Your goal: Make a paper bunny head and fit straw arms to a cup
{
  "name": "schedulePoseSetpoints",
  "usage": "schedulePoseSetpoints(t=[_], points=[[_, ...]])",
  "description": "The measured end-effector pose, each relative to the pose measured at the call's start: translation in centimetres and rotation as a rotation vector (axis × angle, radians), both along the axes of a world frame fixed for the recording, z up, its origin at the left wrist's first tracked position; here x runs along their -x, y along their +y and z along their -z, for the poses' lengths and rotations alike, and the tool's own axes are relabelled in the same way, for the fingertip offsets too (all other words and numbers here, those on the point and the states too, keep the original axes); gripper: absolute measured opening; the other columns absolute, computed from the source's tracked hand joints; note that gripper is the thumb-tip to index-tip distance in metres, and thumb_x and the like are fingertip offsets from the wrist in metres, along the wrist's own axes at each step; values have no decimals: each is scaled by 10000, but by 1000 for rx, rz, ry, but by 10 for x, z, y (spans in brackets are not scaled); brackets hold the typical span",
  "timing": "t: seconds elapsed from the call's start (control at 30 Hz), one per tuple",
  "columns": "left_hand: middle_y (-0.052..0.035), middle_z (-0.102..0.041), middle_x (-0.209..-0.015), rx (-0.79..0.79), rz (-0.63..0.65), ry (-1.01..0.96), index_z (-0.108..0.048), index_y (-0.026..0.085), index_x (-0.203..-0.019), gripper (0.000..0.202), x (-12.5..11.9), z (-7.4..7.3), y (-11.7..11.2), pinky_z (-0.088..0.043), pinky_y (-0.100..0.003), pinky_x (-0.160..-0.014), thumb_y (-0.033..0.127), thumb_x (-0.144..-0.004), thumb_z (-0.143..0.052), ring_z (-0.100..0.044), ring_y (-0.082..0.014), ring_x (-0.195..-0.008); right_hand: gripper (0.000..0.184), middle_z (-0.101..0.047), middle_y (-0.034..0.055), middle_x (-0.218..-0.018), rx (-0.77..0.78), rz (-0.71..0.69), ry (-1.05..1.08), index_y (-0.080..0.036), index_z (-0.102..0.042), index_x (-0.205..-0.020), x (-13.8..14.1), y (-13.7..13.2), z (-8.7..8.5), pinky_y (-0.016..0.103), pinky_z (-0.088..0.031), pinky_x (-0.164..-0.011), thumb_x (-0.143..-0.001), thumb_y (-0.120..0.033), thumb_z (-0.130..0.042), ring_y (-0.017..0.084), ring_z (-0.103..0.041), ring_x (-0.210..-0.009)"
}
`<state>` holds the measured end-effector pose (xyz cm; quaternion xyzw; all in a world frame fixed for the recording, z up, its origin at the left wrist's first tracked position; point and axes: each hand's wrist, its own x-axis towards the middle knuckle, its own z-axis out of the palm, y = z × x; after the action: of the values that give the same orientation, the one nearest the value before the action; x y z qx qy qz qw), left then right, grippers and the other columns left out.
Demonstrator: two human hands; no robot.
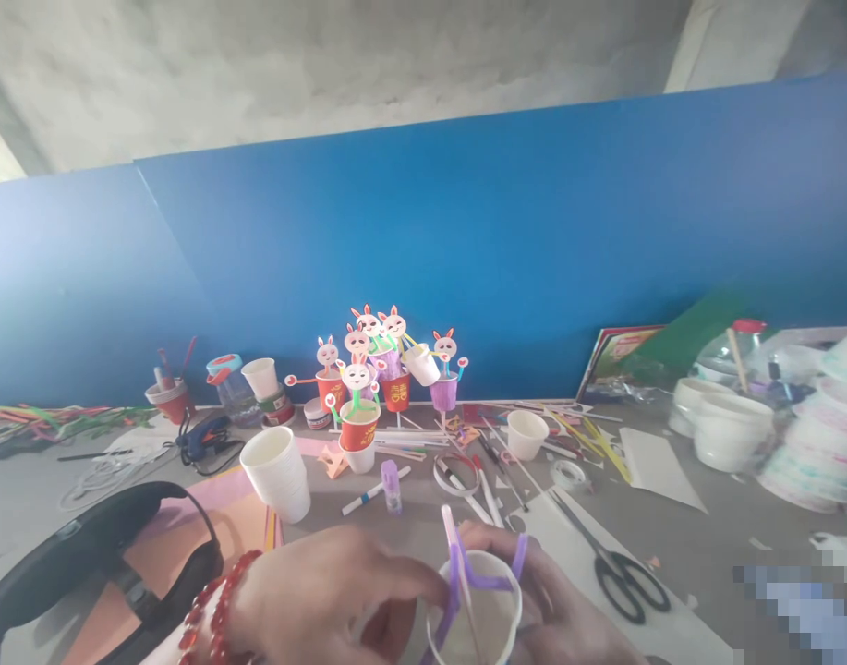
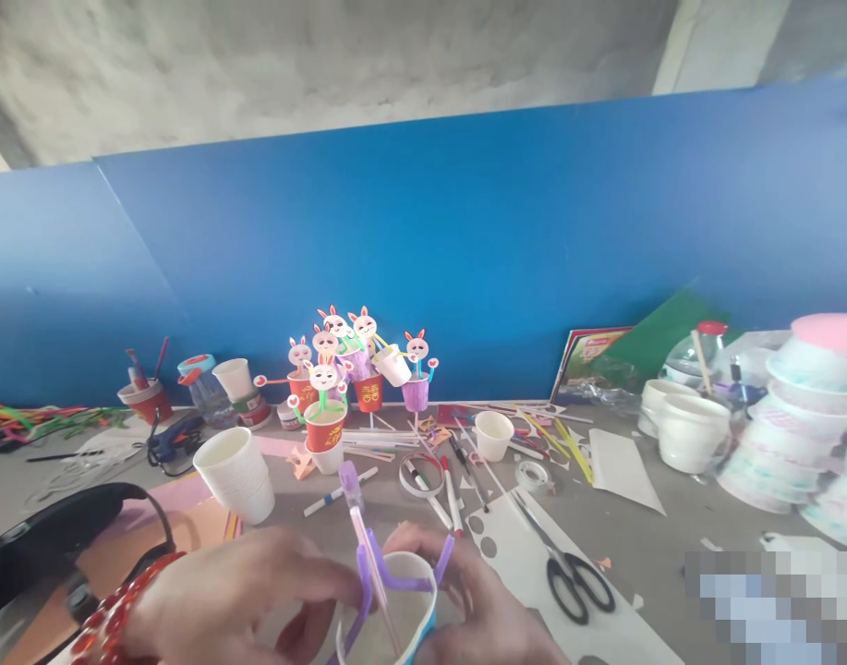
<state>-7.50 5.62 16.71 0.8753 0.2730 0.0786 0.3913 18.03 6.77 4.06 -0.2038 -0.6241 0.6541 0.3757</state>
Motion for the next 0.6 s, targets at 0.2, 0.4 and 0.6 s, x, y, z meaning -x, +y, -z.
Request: schedulePoseSetpoints(t=[0.2,0.4,0.6], points=[[-32,-653,-635,194,5,-144,-746,131,-1029,532,-3,18,7,-503,-265,-597,608,-831,-618,-601,-178,-576,618,-720,70,-1014,35,-19,-11,-208,-709,-1071,1,-1,0,375,-451,-894,-538,-480,-860,337,-615,-1019],[6,-541,-637,294,-65,-322,-745,148,-911,675,-10,29,3,-403,-231,-527,788,-757,-595,-470,-120,-530,590,-728,77,-1000,26,-24,18,-215,-709,-1072,1,0,-9,382,-468,-856,-547,-445,-852,336,-637,-969],[-11,-568,-655,300,-78,-381,-752,164,-830,611,-12,33,6,-395,-231,-543,757,-772,-616,-470,-123,-549,637,-717,78,-1043,35,49,-8,-252,-717,-1084,1,-1,-8,404,-481,-818,-490,-423,-873,355,-640,-947]])
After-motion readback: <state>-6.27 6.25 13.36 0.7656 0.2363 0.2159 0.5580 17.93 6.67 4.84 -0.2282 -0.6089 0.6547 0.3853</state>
